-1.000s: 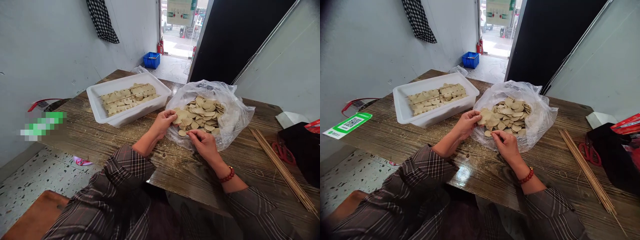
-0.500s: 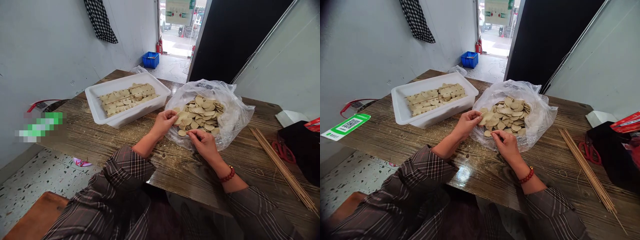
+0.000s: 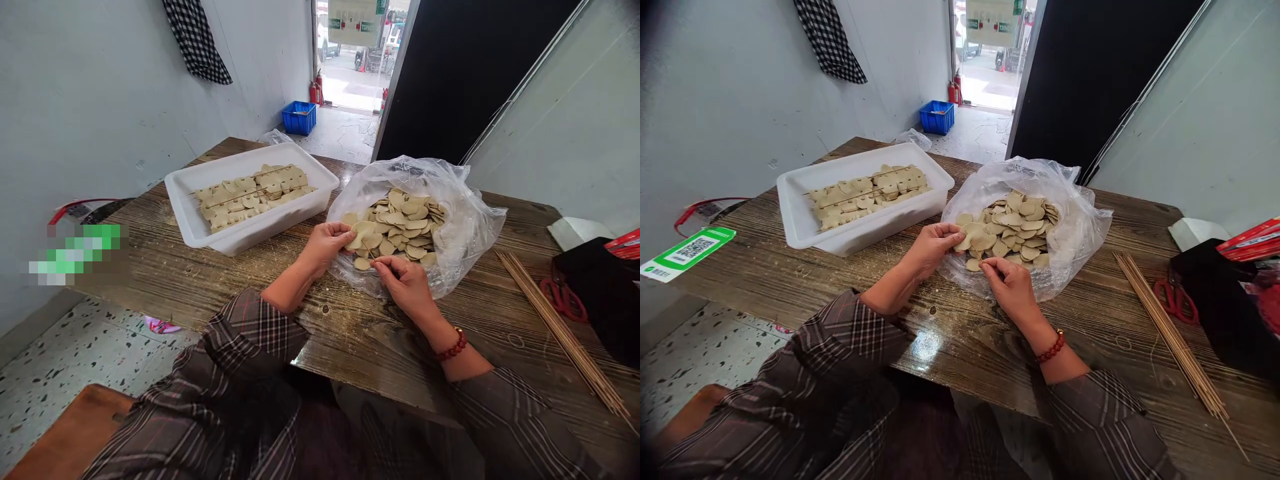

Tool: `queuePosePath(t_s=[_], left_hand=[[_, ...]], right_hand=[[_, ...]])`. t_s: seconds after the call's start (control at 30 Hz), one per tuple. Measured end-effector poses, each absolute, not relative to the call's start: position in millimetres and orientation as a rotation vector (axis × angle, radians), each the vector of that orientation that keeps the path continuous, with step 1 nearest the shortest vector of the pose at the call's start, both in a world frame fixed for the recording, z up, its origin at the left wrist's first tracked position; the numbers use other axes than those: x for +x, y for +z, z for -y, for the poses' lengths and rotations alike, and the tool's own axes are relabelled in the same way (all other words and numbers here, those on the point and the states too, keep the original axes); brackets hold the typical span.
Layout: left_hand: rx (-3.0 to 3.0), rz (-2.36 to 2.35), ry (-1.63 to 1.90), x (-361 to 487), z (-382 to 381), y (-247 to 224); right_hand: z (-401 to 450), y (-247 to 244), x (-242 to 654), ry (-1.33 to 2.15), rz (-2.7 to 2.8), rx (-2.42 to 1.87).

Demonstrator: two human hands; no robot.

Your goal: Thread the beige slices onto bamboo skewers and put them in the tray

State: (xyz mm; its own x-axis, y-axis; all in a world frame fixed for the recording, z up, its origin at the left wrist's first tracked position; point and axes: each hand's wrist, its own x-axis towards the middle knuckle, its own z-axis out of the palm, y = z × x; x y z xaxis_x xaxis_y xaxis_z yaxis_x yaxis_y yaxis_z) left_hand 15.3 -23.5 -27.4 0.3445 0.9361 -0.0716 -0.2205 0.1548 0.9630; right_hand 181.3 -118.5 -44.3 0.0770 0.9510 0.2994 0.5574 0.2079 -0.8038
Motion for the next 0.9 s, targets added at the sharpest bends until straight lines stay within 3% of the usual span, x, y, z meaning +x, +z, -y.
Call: queuePosePath(t_s=[0.43, 0.9], left_hand=[[1.247, -0.75, 0.828, 21, 34, -25], [0.987, -0.631, 0.87, 28, 40, -24]], right_hand=[[118, -41, 180, 0.644, 1.499, -1.458], [120, -41, 178, 0.725, 1.444, -1.405]])
